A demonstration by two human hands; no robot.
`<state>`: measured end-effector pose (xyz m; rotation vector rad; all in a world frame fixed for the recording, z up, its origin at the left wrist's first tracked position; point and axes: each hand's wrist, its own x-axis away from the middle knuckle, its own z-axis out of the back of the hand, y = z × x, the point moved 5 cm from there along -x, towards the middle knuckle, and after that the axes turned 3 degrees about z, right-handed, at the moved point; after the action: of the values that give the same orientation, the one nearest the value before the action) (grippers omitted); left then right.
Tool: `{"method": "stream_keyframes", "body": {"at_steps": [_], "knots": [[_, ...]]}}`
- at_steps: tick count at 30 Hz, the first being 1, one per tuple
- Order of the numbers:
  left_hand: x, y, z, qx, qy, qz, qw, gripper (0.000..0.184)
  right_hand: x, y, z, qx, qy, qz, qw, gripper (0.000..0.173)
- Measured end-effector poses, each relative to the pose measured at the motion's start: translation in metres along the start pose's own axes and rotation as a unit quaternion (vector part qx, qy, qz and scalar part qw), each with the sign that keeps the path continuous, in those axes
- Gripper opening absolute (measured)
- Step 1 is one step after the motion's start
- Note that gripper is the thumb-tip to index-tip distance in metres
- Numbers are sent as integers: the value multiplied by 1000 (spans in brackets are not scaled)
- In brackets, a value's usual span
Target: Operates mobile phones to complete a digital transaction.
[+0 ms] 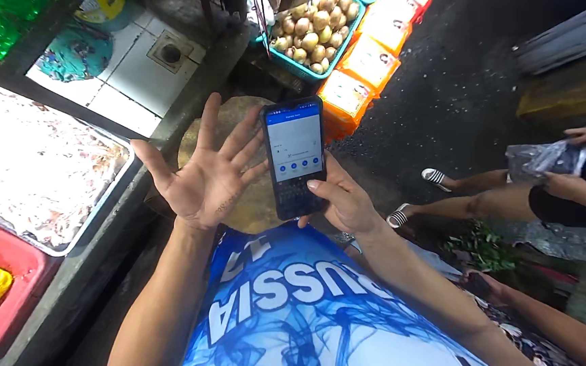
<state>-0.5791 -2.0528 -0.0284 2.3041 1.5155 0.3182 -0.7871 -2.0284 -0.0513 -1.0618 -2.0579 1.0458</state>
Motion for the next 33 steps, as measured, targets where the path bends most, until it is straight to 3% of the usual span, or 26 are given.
{"method": "stream_keyframes", "body": {"at_steps": [4, 10, 19, 22, 28, 33], "knots": [[0, 1, 0, 10, 0, -2, 1000, 97, 0, 1, -1, 5, 1, 0, 1000, 49], [1, -2, -1, 10, 2, -5, 1000, 100, -3, 1, -1, 143, 97, 1, 985, 72], [-2, -6, -6, -14, -15, 6, 1000, 103, -4, 2, 5, 245, 180, -22, 952, 76], [-2, -5, -2, -12, -2, 0, 1000, 102, -4, 2, 5, 226, 152, -18, 962, 79], [2, 3, 5, -13, 8, -9, 1000, 101, -4, 5, -4, 74, 15, 1, 997, 80], [2, 8, 5, -35, 15, -39, 999, 98, -2, 2, -11, 48, -20, 27, 998, 86]]}}
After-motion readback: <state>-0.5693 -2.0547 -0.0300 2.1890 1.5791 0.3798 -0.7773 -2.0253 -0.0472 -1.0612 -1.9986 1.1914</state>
